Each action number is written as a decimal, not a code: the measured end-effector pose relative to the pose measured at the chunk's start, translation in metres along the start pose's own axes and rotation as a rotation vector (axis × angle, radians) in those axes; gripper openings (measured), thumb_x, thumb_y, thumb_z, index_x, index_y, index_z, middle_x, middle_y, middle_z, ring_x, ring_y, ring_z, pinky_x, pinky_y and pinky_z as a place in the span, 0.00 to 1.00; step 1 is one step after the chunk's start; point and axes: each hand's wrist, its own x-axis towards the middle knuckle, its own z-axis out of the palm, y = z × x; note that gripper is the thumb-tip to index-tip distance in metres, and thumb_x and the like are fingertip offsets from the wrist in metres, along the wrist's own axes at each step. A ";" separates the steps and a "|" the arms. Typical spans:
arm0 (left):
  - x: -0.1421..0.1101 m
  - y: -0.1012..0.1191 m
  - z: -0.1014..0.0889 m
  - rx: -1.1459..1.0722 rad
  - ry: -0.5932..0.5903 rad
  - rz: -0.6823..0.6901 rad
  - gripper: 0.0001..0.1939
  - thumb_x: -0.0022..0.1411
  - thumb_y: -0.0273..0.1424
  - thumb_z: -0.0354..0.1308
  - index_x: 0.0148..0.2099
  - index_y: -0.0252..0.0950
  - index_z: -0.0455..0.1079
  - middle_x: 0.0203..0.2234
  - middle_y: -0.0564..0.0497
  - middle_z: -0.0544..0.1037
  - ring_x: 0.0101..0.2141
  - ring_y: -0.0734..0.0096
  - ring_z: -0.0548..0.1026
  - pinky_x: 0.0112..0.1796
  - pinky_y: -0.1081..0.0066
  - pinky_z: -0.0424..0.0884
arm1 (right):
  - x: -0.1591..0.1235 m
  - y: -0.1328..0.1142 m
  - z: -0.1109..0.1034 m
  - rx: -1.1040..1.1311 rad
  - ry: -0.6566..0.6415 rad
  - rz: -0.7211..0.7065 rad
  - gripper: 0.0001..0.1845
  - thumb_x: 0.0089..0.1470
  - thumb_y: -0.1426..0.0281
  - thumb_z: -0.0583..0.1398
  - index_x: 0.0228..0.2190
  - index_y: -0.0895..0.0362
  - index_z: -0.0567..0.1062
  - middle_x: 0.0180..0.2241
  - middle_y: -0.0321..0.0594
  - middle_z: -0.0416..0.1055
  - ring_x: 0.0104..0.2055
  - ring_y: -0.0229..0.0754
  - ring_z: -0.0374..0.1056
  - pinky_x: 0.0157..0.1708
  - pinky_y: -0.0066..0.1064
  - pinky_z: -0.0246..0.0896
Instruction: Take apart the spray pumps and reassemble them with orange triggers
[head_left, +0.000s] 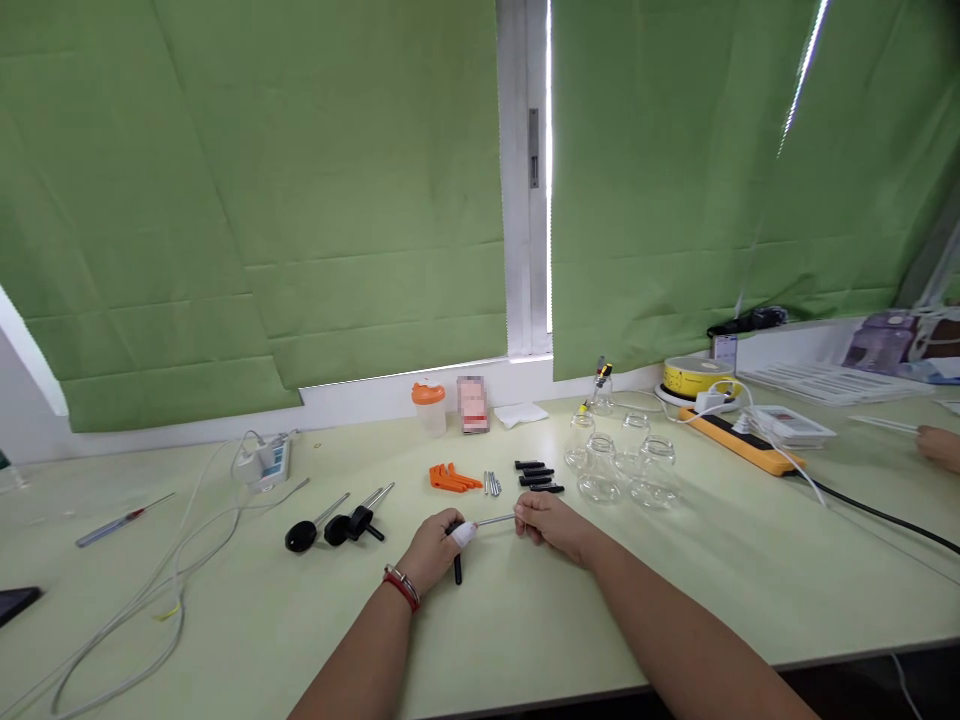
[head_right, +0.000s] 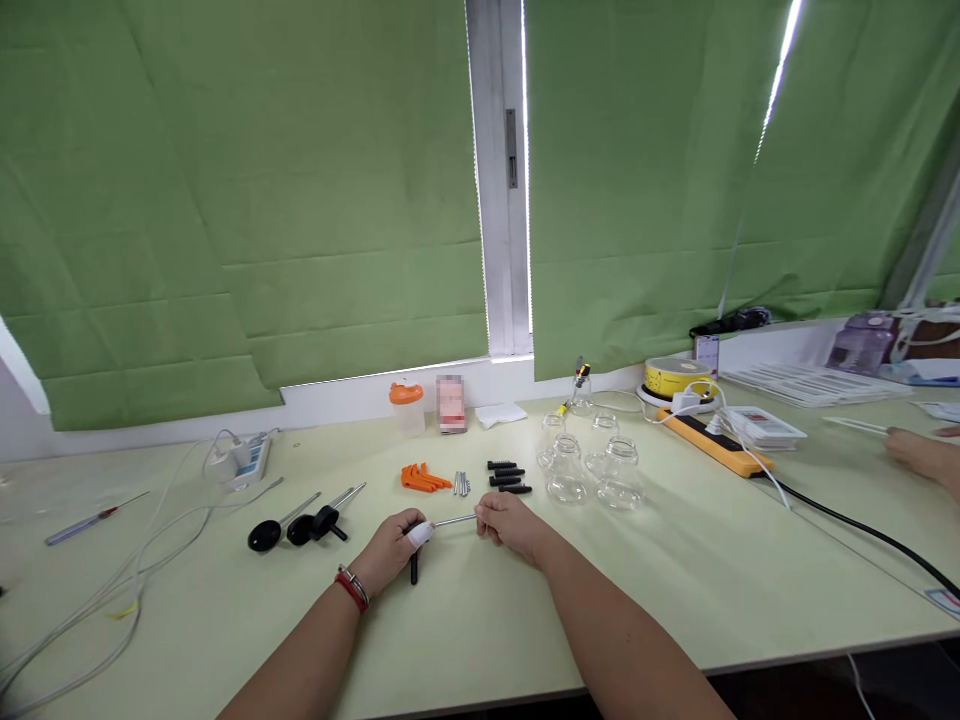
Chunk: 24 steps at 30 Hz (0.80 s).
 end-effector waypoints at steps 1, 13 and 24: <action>-0.001 -0.001 0.000 0.000 0.003 0.002 0.19 0.55 0.48 0.50 0.30 0.36 0.63 0.20 0.57 0.62 0.23 0.74 0.59 0.24 0.75 0.55 | 0.001 0.001 0.000 0.002 -0.002 -0.001 0.15 0.52 0.61 0.53 0.22 0.58 0.67 0.23 0.36 0.68 0.19 0.30 0.54 0.22 0.26 0.48; 0.003 -0.008 -0.019 0.562 0.359 -0.065 0.16 0.54 0.45 0.54 0.32 0.37 0.67 0.35 0.48 0.72 0.34 0.66 0.70 0.32 0.71 0.61 | 0.004 0.009 0.004 -0.055 0.062 -0.001 0.18 0.54 0.56 0.51 0.24 0.57 0.67 0.22 0.35 0.67 0.20 0.32 0.54 0.24 0.26 0.52; 0.011 -0.025 -0.038 0.777 0.410 -0.379 0.17 0.64 0.37 0.38 0.43 0.37 0.66 0.47 0.42 0.66 0.36 0.60 0.73 0.28 0.66 0.65 | 0.004 0.009 0.003 -0.153 0.061 0.013 0.13 0.51 0.60 0.55 0.24 0.56 0.67 0.23 0.35 0.66 0.21 0.33 0.53 0.24 0.27 0.50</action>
